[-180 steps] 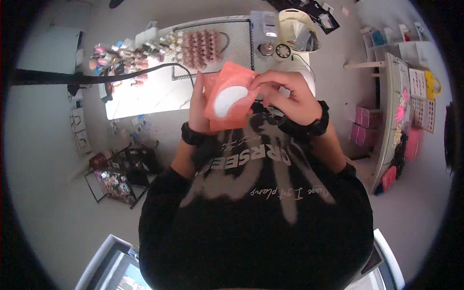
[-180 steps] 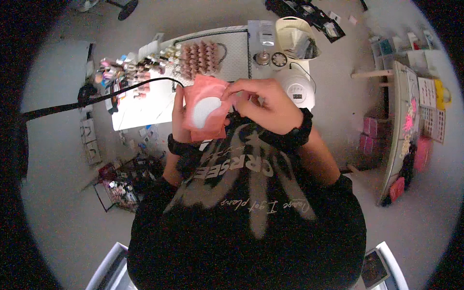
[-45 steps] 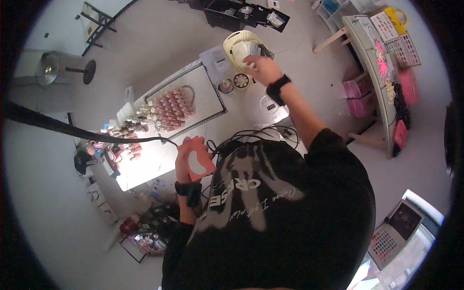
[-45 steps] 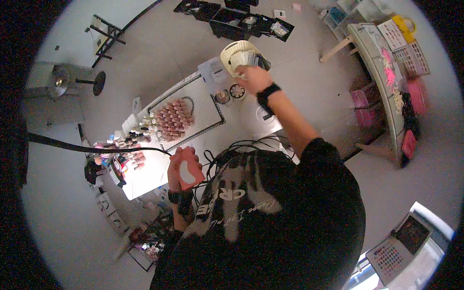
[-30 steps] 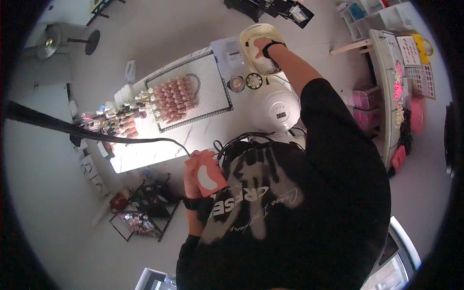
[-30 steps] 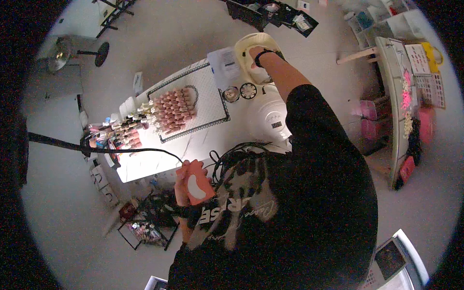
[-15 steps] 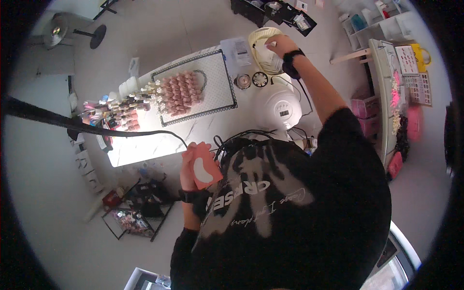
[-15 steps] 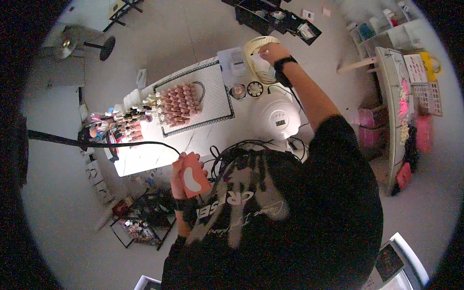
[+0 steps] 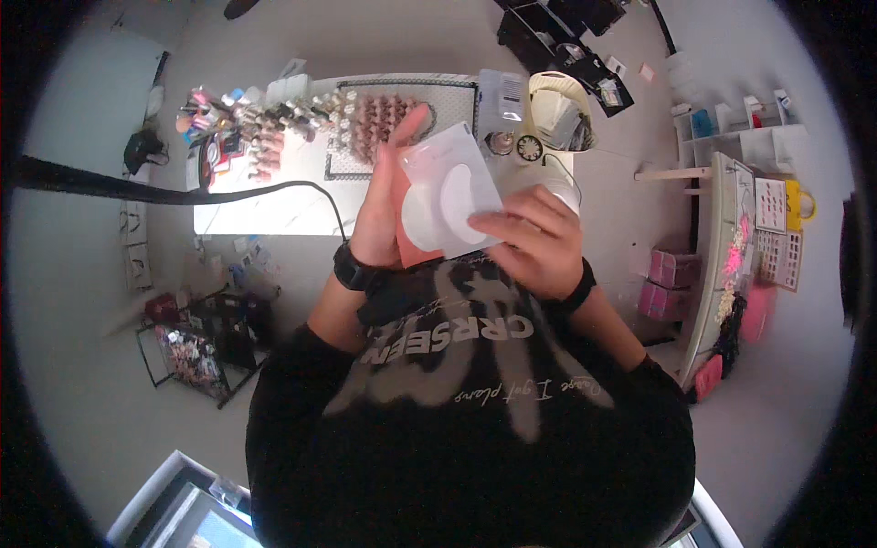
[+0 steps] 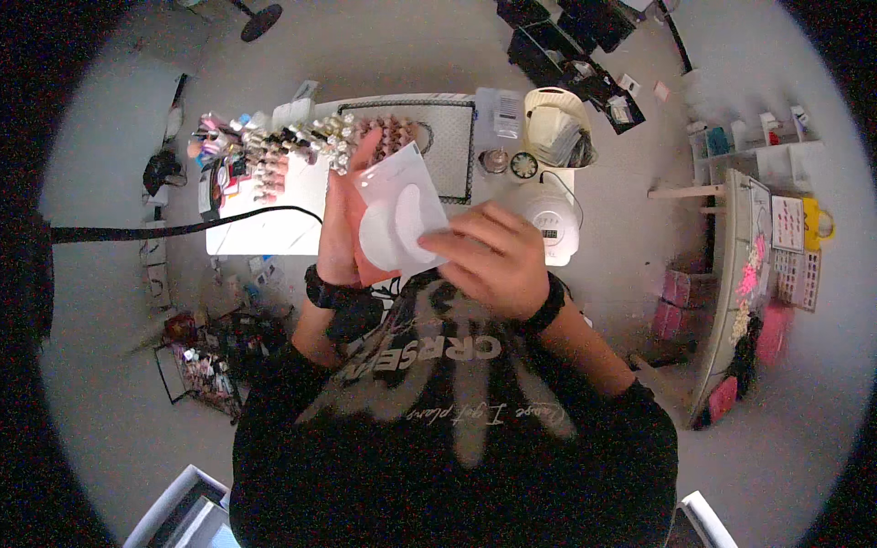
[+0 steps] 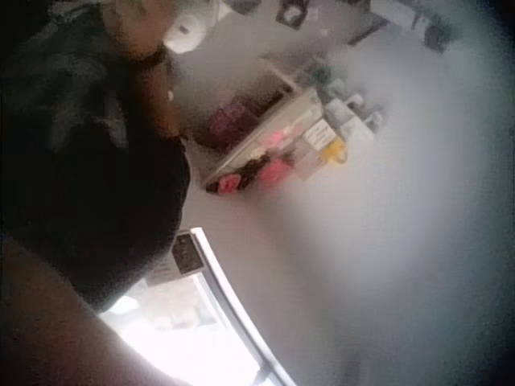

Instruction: The person repeatedly wipes small white rectangular objects with a white cloth. They pick up each object from a container, wipe it on both sides, and return it to the container. The process is repeated for multiple items in a consistent sequence.

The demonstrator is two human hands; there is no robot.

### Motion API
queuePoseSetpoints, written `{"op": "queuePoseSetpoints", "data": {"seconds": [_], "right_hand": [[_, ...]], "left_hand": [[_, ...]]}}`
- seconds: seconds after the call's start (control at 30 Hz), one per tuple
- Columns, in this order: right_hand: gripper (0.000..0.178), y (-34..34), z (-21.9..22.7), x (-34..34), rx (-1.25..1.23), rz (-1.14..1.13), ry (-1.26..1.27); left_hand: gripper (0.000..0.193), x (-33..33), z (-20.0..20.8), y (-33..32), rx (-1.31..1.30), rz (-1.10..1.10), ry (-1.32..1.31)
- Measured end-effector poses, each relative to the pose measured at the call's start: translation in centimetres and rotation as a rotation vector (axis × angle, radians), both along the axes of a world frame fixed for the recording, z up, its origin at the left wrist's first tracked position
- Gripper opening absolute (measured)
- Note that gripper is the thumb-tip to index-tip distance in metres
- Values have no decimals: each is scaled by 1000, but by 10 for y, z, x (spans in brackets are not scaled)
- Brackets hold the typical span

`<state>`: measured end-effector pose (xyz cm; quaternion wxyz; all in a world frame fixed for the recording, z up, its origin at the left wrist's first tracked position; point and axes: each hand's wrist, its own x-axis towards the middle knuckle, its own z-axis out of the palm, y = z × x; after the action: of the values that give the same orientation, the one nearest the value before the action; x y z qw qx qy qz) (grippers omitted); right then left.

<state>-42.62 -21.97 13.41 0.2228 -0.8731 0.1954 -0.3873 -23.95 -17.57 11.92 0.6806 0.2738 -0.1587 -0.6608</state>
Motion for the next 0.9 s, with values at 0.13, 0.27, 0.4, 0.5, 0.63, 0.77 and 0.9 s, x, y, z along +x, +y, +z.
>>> {"op": "queuePoseSetpoints", "data": {"seconds": [0.13,0.27,0.4,0.5,0.63,0.77,0.9], "right_hand": [[44,20,9,9,-98,83,155],[46,32,2,23,-83,76,95],[48,38,3,25,-81,86,137],[48,37,3,22,-121,74,151],[46,32,-3,21,-202,39,93],[42,29,-6,18,-197,6,109],[33,1,-10,0,-144,-71,96]], "left_hand": [[66,5,10,17,-4,8,-56],[68,6,21,21,2,-151,-16],[64,14,11,21,12,-115,61],[52,15,10,22,24,-98,155],[39,15,6,19,-14,-172,196],[45,7,4,13,30,-108,114],[43,21,-21,7,82,-101,85]]}}
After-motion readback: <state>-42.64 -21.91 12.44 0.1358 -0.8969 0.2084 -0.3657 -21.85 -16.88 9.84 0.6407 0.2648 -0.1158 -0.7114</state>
